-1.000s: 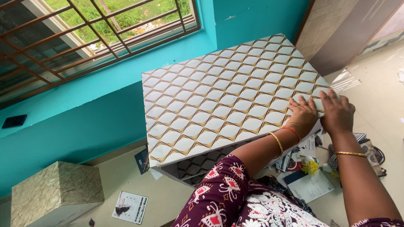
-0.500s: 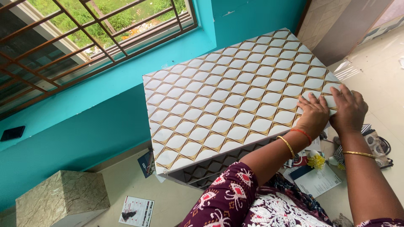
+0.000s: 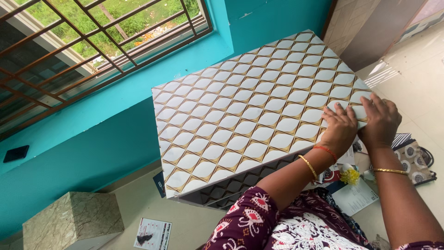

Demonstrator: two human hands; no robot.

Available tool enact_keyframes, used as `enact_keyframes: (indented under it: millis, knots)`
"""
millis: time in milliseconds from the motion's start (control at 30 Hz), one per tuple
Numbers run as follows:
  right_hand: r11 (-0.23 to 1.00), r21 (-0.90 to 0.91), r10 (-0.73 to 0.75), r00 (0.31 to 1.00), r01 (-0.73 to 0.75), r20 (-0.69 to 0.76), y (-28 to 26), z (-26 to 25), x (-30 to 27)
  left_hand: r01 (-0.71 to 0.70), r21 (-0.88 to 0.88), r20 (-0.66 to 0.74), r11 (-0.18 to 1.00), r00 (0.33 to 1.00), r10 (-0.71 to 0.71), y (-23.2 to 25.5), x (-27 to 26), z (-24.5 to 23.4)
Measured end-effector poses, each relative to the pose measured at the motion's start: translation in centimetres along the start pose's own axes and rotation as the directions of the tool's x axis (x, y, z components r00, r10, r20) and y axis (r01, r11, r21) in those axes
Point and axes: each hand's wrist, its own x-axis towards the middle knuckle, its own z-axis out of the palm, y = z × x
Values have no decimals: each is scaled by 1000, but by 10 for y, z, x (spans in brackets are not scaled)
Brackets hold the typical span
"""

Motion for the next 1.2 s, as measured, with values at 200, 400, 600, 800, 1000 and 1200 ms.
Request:
enact_keyframes:
  millis: [200,400,600,800,1000,1200]
  knots:
    - [999,-6,-36,996,35,-84,-1,1,7,-30,-6,46,1000,998,30,-8,0,-8]
    - [962,226,-150,988,155,-42,9,-38,35,-35,-23,62,999,997,37,-22,-3,-29]
    - [917,347,-139,973,196,-185,25,-19,36,55,-106,76,993,996,-48,-22,-5,-47]
    - [835,431,-213,922,344,-324,40,-1,35,312,-481,416,819,904,-100,-53,-13,-78]
    - [766,450,-273,865,460,-420,56,26,27,555,-238,640,797,707,-301,-130,-59,-111]
    - [436,887,141,961,154,-236,35,23,28,570,-169,451,804,770,-451,-159,-113,-109]
